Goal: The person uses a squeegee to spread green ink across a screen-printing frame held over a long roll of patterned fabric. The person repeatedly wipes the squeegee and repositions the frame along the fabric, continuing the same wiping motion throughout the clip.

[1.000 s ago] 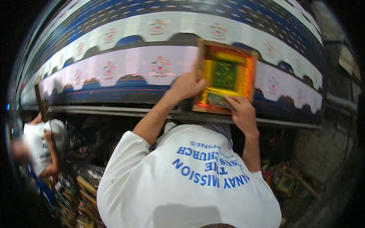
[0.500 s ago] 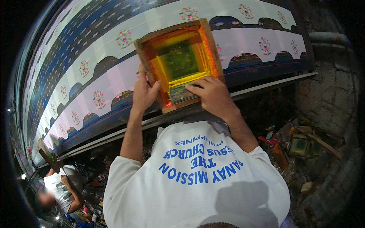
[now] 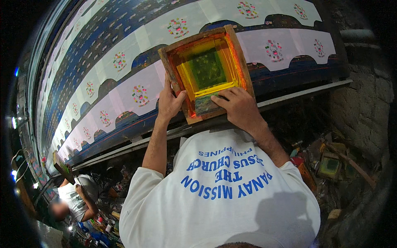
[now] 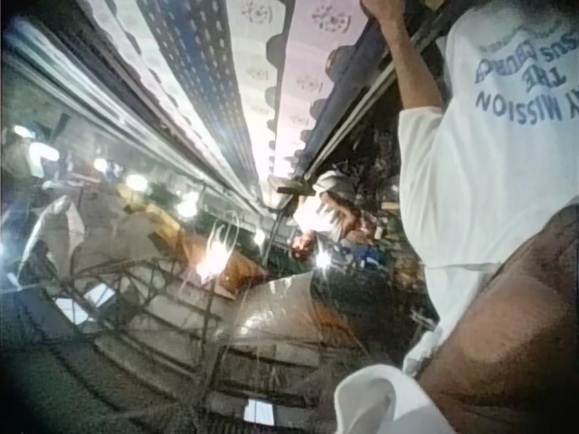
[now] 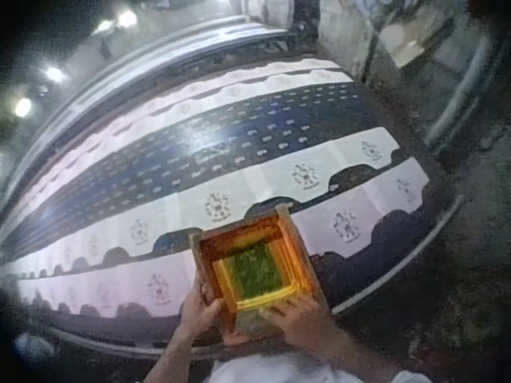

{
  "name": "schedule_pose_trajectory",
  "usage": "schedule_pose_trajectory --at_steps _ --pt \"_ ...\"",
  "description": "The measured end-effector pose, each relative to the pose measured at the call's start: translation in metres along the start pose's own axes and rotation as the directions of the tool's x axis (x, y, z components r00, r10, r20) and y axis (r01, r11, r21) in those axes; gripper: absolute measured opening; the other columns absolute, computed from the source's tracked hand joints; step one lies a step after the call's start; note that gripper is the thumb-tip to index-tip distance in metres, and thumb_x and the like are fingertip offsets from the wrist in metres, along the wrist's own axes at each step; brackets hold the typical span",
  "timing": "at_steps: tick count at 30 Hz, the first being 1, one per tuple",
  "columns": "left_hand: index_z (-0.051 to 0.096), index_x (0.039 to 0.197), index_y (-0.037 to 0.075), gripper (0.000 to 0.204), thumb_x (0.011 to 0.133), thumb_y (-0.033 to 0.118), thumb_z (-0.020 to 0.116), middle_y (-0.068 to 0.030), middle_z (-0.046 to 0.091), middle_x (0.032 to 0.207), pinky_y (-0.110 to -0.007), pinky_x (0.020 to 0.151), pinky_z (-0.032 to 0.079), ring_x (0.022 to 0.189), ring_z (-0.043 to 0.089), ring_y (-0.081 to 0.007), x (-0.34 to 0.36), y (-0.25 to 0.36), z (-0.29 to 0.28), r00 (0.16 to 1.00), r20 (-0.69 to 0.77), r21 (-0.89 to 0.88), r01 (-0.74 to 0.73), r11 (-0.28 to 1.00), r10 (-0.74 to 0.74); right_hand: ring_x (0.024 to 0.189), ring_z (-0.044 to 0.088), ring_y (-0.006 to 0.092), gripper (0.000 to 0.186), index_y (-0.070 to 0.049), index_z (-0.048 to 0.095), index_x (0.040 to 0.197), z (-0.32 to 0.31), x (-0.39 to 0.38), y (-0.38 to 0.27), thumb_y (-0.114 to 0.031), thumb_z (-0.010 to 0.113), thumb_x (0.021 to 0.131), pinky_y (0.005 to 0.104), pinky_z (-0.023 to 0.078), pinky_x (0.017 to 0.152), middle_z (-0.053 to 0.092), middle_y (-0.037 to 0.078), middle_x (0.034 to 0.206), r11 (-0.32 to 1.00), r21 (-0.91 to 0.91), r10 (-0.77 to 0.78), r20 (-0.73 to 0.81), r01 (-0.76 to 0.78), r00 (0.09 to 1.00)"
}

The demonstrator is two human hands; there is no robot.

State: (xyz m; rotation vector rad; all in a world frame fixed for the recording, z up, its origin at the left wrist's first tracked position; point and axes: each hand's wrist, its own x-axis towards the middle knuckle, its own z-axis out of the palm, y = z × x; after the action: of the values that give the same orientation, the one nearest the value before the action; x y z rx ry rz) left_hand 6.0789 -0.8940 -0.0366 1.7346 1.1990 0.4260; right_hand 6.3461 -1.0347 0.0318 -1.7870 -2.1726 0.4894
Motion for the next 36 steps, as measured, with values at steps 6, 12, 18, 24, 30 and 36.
schedule_pose_trajectory --at_steps 6,12,18,24,30,36 --pt "0.019 0.181 0.008 0.102 0.095 0.013 0.074 -0.0216 0.077 0.139 -0.044 0.101 0.064 0.115 0.081 -0.0305 0.001 -0.015 0.000 0.993 -0.053 -0.027 -0.103 0.994 0.102 0.124 0.072 0.0282 0.039 -0.016 0.082 0.137 0.003 0.001 -0.003 -0.005 0.074 0.100 0.0467 0.061 0.107 0.078 0.010 0.130 0.999 -0.010 -0.031 0.021 0.031 0.999" --pt "0.017 0.181 0.007 0.103 0.095 0.014 0.074 -0.0238 0.072 0.148 -0.043 0.103 0.063 0.124 0.078 -0.0319 0.001 -0.017 0.003 0.997 -0.039 -0.021 -0.063 0.998 0.063 0.126 0.071 0.0287 0.040 -0.014 0.081 0.136 0.009 -0.002 -0.001 -0.003 0.074 0.098 0.0472 0.060 0.107 0.077 0.009 0.132 1.000 -0.002 -0.002 0.038 0.003 0.999" --pt "0.010 0.179 0.003 0.105 0.096 0.018 0.072 -0.0262 0.079 0.129 -0.047 0.092 0.065 0.106 0.081 -0.0411 -0.003 -0.004 -0.001 0.995 -0.027 0.045 -0.090 0.995 0.092 0.125 0.071 0.0289 0.044 -0.014 0.081 0.135 0.014 -0.005 -0.004 0.001 0.075 0.094 0.0464 0.060 0.106 0.076 0.008 0.133 0.999 -0.036 -0.018 -0.033 0.016 0.999" --pt "0.009 0.181 0.012 0.103 0.098 0.022 0.069 -0.0293 0.079 0.126 -0.052 0.093 0.064 0.104 0.081 -0.0452 -0.006 0.000 -0.001 0.999 -0.003 0.075 0.032 0.997 -0.032 0.123 0.072 0.0277 0.049 -0.015 0.081 0.134 0.019 0.039 0.015 0.005 0.076 0.089 0.0445 0.062 0.104 0.077 0.008 0.129 0.995 -0.090 -0.048 -0.157 0.034 0.986" --pt "0.005 0.178 0.001 0.107 0.098 0.033 0.069 -0.0313 0.079 0.106 -0.056 0.081 0.064 0.089 0.079 -0.0499 0.000 0.009 -0.006 0.995 0.043 0.200 0.076 0.977 -0.087 0.122 0.073 0.0300 0.042 -0.014 0.081 0.136 -0.007 0.125 0.046 -0.002 0.073 0.096 0.0452 0.060 0.107 0.079 0.009 0.126 0.997 -0.068 -0.050 -0.090 0.043 0.995" --pt "0.003 0.176 -0.006 0.110 0.100 0.039 0.069 -0.0306 0.079 0.099 -0.055 0.080 0.065 0.087 0.078 -0.0510 -0.002 0.017 -0.012 0.990 0.085 0.264 0.082 0.961 -0.108 0.118 0.075 0.0285 0.041 -0.015 0.081 0.137 -0.036 0.152 0.053 -0.002 0.071 0.099 0.0457 0.059 0.110 0.082 0.010 0.121 0.999 0.044 -0.033 0.024 0.032 0.999"
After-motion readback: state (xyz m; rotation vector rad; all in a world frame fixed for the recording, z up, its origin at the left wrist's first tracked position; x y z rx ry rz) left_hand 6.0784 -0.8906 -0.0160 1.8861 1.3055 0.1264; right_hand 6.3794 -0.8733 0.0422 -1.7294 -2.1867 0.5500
